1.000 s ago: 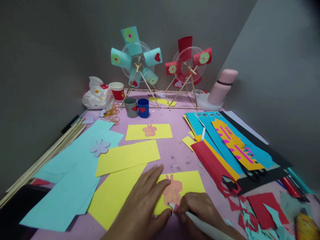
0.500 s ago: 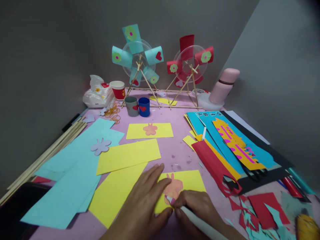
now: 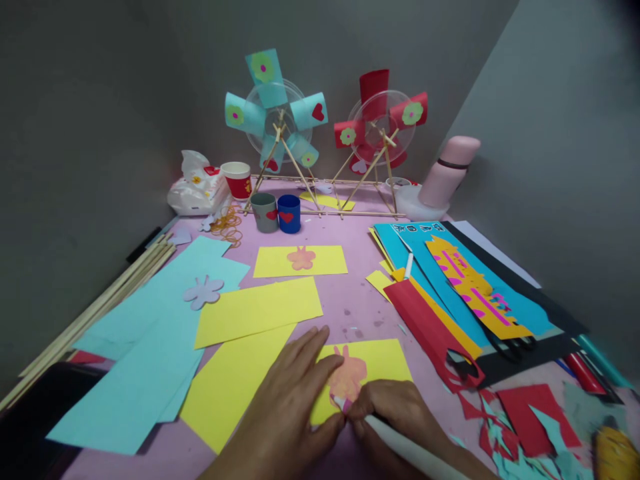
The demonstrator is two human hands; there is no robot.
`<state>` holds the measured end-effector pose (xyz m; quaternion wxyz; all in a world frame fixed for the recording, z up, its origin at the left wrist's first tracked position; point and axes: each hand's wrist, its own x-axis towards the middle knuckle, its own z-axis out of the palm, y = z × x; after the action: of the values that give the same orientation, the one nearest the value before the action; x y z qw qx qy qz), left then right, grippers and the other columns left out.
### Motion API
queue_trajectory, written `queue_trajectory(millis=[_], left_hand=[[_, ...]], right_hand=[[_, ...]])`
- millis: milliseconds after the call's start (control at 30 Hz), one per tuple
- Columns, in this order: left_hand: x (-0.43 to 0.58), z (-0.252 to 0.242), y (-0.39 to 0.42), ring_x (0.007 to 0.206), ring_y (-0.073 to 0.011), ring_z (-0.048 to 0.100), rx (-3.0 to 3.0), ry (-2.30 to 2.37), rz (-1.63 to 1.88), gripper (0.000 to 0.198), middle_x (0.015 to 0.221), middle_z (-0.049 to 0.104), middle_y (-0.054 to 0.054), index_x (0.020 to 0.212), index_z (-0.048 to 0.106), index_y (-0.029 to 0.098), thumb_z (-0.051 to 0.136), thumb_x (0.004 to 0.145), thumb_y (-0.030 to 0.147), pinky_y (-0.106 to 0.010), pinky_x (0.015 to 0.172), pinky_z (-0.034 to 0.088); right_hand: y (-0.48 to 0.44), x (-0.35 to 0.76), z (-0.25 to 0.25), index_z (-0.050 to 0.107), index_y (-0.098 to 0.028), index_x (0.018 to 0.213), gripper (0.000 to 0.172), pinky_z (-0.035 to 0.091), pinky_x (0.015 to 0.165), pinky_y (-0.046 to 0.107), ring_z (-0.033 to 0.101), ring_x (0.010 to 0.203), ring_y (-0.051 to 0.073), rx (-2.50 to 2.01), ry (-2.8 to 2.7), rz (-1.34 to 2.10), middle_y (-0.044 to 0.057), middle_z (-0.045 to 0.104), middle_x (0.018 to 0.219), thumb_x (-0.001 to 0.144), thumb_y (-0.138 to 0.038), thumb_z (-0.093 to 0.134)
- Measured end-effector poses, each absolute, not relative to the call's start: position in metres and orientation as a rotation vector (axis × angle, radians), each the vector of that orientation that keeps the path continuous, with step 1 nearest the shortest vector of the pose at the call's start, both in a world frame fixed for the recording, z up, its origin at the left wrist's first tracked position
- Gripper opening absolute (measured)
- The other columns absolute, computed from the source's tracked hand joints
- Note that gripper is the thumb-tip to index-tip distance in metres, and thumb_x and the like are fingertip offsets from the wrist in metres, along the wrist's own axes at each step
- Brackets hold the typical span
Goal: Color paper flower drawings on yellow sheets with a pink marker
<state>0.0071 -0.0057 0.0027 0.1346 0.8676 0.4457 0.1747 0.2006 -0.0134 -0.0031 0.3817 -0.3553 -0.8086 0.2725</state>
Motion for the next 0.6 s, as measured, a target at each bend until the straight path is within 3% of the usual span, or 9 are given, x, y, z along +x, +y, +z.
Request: queue_trajectory(millis=[600], left_hand=[[0.0052,-0.0028,-0.006,0.131,-0.031,0.034,2.547,1.274,0.545,0.053,0.145,0.035,-0.008,0.127,0.047,0.024,0.063,0.076,0.027,-0.052,0.097,0.042]], right_hand=[[-0.0158,0.2002,-0.0105,0.051,-0.021,0.06,0.017,0.037,0.043,0.017,0.053,0.039,0.009,-0.967,-1.921,0.701,-0.003,0.058,0.046,0.076,-0.019,0.047]])
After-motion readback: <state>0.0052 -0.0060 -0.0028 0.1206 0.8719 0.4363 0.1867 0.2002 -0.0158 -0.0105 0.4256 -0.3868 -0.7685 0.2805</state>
